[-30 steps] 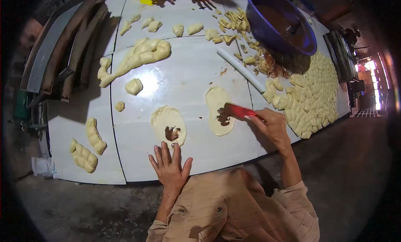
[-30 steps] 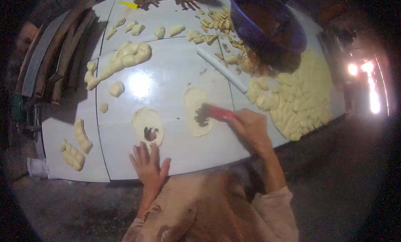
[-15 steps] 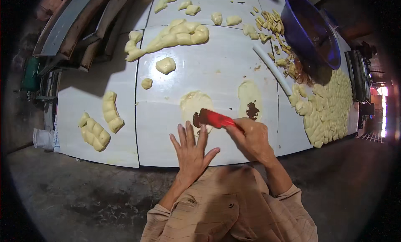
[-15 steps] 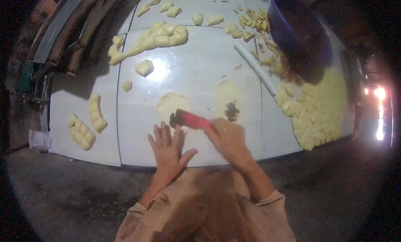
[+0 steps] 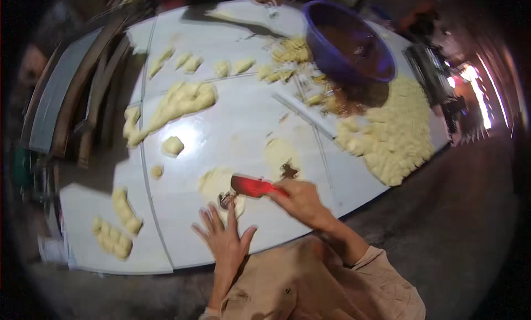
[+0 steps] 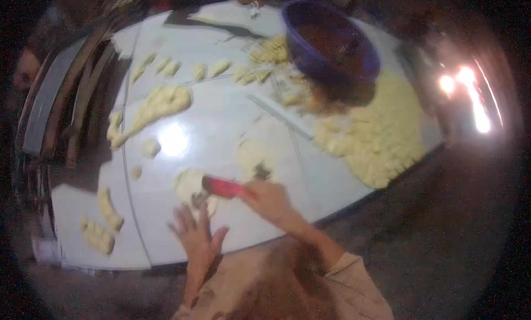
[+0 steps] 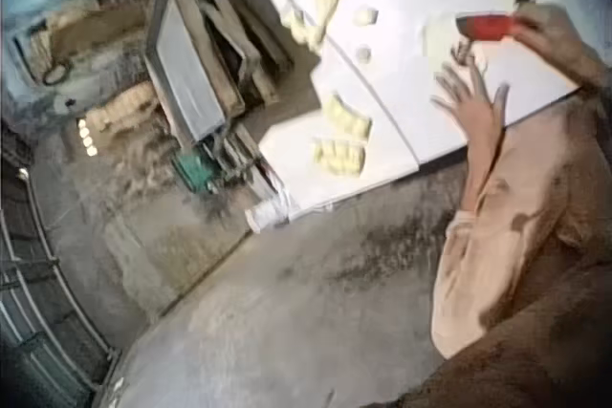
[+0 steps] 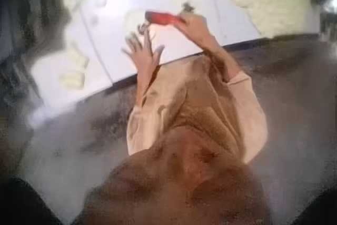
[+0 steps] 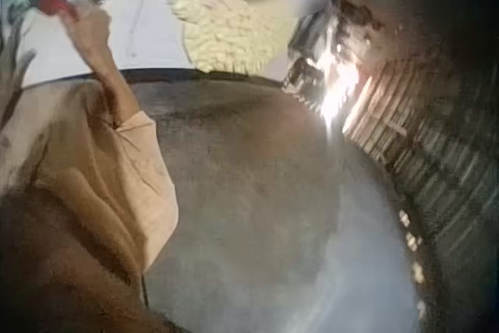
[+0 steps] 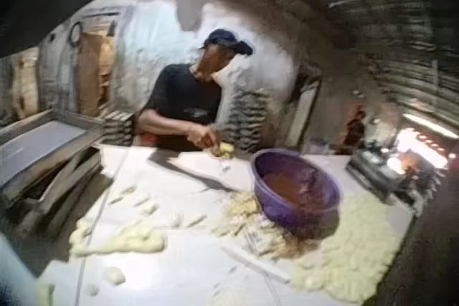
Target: The person flattens pieces of dough using a rolling pin and hands, spreads chocolate filling onto them with a spatula, adds banana slices, rolls up the dough by hand, and places the filled dough rolls onto a baking tray.
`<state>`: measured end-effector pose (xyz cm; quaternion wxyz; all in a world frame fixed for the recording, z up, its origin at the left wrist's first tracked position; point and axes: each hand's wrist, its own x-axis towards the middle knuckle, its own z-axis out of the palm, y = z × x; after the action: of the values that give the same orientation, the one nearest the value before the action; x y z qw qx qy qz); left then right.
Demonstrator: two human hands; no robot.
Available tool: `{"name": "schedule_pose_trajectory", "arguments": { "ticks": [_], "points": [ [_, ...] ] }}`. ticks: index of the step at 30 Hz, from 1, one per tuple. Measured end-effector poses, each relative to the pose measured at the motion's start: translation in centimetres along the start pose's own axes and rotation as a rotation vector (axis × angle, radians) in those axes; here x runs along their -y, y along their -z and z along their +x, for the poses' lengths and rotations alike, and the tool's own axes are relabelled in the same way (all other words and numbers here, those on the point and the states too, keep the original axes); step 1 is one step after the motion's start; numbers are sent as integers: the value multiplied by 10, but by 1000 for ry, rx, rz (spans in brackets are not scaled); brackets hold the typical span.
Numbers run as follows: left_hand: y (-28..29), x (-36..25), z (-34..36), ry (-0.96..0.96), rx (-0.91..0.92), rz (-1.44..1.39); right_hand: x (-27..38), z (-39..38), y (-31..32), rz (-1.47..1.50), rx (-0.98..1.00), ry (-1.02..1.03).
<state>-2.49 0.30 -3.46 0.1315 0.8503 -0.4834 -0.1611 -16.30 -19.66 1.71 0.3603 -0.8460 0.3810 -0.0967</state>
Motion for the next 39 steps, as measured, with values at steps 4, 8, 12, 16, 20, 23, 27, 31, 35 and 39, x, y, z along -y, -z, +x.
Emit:
{"name": "schedule_pose_trajectory", "arguments": {
  "ticks": [4,8,12,16,20,23,27,31,35,39],
  "points": [
    [5,-11,0,-22,-20,31,-28,1,32,85,117,-22],
    [-2,-11,-1,4,-47,-7,-51,14,111,707,-52,-423],
    [-8,-35,3,99,-107,-4,-95,34,209,747,-503,-297],
    [-14,-87,17,58,-354,-19,-159,56,303,202,-678,-213],
    [13,-149,79,-154,-399,-54,-221,74,352,-85,-648,-159],
    [50,-215,160,-354,-345,-156,-258,87,372,-29,-703,-145],
    [75,-335,292,-688,-436,-114,-304,94,385,-51,-657,-19],
    [56,-461,426,-724,-337,-127,-319,87,401,601,-514,-198],
    [20,-543,510,-566,-189,58,-333,74,407,665,-486,-245],
    [-29,-553,575,-409,-123,227,-337,59,414,760,-475,-333]
  ]
}}
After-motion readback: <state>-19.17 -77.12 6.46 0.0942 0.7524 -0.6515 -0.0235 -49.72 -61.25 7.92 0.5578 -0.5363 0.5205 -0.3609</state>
